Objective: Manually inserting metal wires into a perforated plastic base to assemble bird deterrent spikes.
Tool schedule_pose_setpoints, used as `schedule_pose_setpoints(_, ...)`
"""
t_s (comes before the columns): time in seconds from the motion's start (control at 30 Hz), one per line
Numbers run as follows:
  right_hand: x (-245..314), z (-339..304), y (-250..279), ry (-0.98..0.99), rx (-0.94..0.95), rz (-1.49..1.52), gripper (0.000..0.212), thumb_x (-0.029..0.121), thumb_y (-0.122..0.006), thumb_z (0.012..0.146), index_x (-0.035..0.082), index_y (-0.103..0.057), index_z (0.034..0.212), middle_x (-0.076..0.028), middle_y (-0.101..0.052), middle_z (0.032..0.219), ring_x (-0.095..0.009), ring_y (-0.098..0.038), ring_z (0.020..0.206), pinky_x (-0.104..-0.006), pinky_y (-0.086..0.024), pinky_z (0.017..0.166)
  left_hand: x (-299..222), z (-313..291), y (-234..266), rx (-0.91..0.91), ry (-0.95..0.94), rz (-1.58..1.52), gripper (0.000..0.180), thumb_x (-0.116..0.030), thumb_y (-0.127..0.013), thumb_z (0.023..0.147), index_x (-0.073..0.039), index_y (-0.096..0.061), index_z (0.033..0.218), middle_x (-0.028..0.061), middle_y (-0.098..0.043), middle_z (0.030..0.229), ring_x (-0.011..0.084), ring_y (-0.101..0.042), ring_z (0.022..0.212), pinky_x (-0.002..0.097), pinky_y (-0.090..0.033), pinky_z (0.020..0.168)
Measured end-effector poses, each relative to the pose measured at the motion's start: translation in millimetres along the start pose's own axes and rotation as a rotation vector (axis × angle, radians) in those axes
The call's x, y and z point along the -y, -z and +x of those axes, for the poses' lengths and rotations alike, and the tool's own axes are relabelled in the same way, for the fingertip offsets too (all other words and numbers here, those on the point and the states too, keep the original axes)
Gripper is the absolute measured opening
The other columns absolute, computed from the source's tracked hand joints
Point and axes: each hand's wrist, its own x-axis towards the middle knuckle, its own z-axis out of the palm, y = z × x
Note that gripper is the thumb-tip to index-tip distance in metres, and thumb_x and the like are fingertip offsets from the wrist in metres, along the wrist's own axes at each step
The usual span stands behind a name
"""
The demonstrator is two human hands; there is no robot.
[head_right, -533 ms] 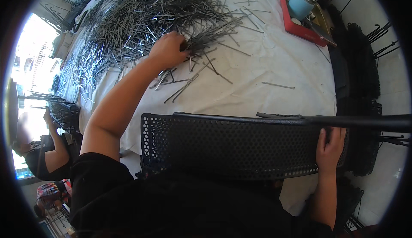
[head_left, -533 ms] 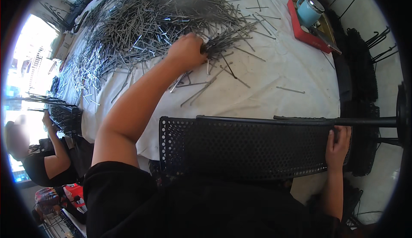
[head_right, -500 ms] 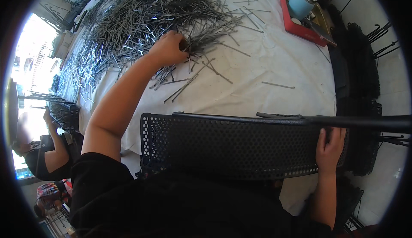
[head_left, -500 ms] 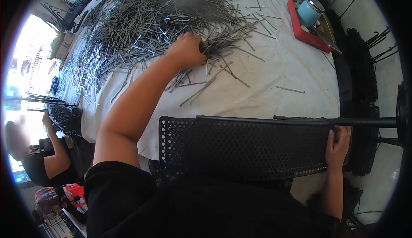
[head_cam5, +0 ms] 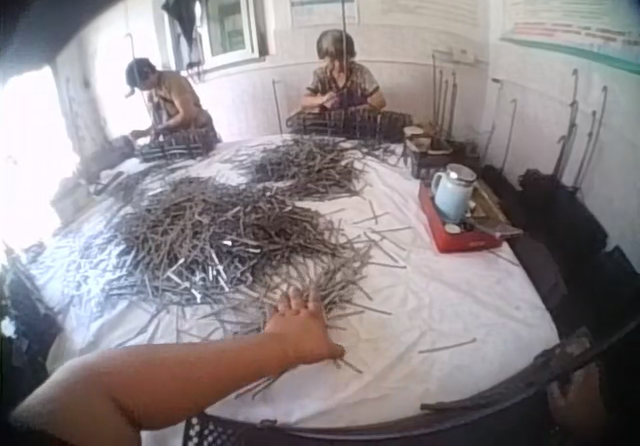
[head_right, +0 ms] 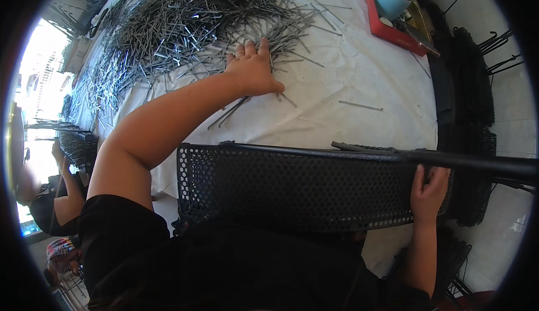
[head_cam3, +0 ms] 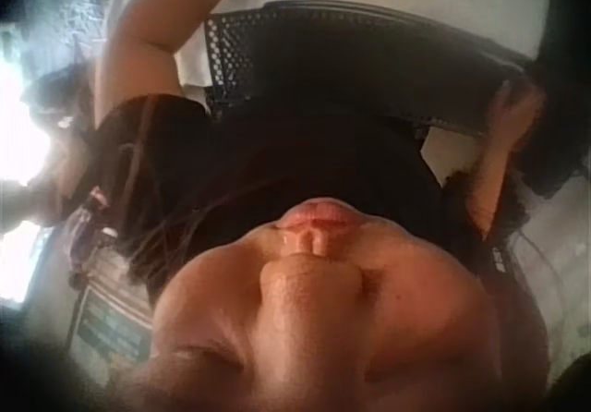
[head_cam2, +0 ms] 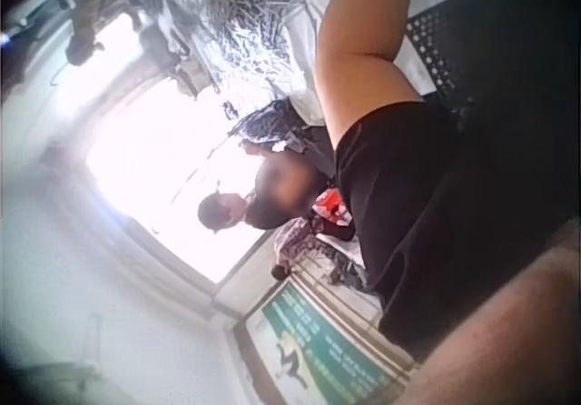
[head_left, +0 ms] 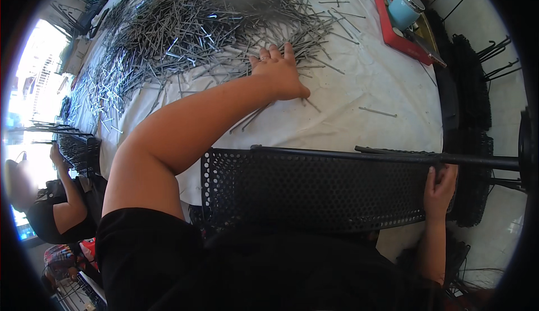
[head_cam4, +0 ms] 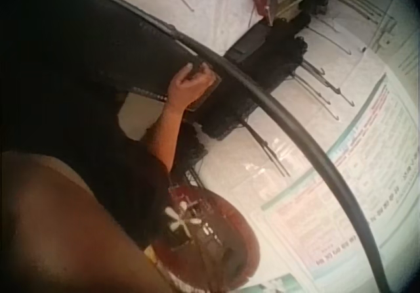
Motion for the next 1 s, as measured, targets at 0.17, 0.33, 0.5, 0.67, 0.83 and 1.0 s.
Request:
schedule_pose_setpoints(0.17, 1, -1, 0, -0.026, -0.016, 0.052, 0.026, 0.007, -0.062, 0.089, -0.002, -0.052, 0.112, -0.008, -0.039, 0.079, -0.019, -0.039, 0.067, -0.0315, -0.039, 0.061, 41, -8, 19, 0.066, -0.170, 0.006, 0.112, -0.036, -0.076, 0.068, -0.003, -0.009, 0.152, 0.0311, -0.027, 0.147, 0.0493, -0.026, 0.138, 0.0475, -0.030, 0.112)
schedule_pose_setpoints(0.33, -6, -3, 1, -0.002, 0.026, 0.003, 0.026, 0.006, -0.060, 0.090, -0.003, -0.055, 0.113, -0.018, -0.056, 0.100, -0.032, -0.057, 0.088, -0.0372, -0.047, 0.076, 82, 8, 21, -0.014, -0.121, 0.139, 0.083, -0.024, -0.071, 0.071, 0.001, -0.033, 0.140, 0.0262, -0.042, 0.136, 0.0429, -0.040, 0.129, 0.0443, -0.040, 0.106)
schedule_pose_setpoints(0.5, -10, -3, -1, -0.019, 0.069, -0.006, 0.026, 0.006, -0.058, 0.090, -0.003, -0.057, 0.114, -0.023, -0.057, 0.113, -0.040, -0.056, 0.104, -0.0425, -0.045, 0.089, 102, 29, 9, -0.194, -0.249, 0.094, 0.048, -0.005, -0.058, 0.075, -0.001, -0.050, 0.123, 0.0186, -0.052, 0.122, 0.0381, -0.047, 0.121, 0.0448, -0.045, 0.098)
schedule_pose_setpoints(0.67, -16, -5, 0, 0.031, 0.077, -0.066, 0.028, 0.006, -0.058, 0.090, -0.004, -0.056, 0.117, -0.024, -0.056, 0.116, -0.040, -0.054, 0.108, -0.0422, -0.043, 0.094, 103, 27, -1, -0.233, -0.328, 0.105, 0.043, -0.002, -0.055, 0.077, -0.006, -0.052, 0.120, 0.0181, -0.055, 0.118, 0.0381, -0.051, 0.117, 0.0454, -0.045, 0.097)
schedule_pose_setpoints(0.83, -16, -7, 1, -0.080, 0.111, 0.037, 0.032, 0.006, -0.057, 0.092, -0.005, -0.053, 0.121, -0.023, -0.054, 0.121, -0.038, -0.055, 0.111, -0.0397, -0.045, 0.092, 106, 31, 1, -0.145, -0.302, 0.014, 0.033, -0.004, -0.055, 0.077, -0.005, -0.058, 0.110, 0.0192, -0.060, 0.112, 0.0372, -0.056, 0.111, 0.0464, -0.046, 0.093)
schedule_pose_setpoints(1.0, -13, -7, -1, -0.100, 0.085, 0.060, 0.031, 0.007, -0.058, 0.093, -0.004, -0.053, 0.121, -0.023, -0.053, 0.122, -0.035, -0.056, 0.111, -0.0371, -0.048, 0.089, 105, 22, -2, -0.218, -0.298, 0.107, 0.026, -0.006, -0.055, 0.080, -0.005, -0.061, 0.105, 0.0177, -0.062, 0.105, 0.0370, -0.059, 0.105, 0.0461, -0.048, 0.090)
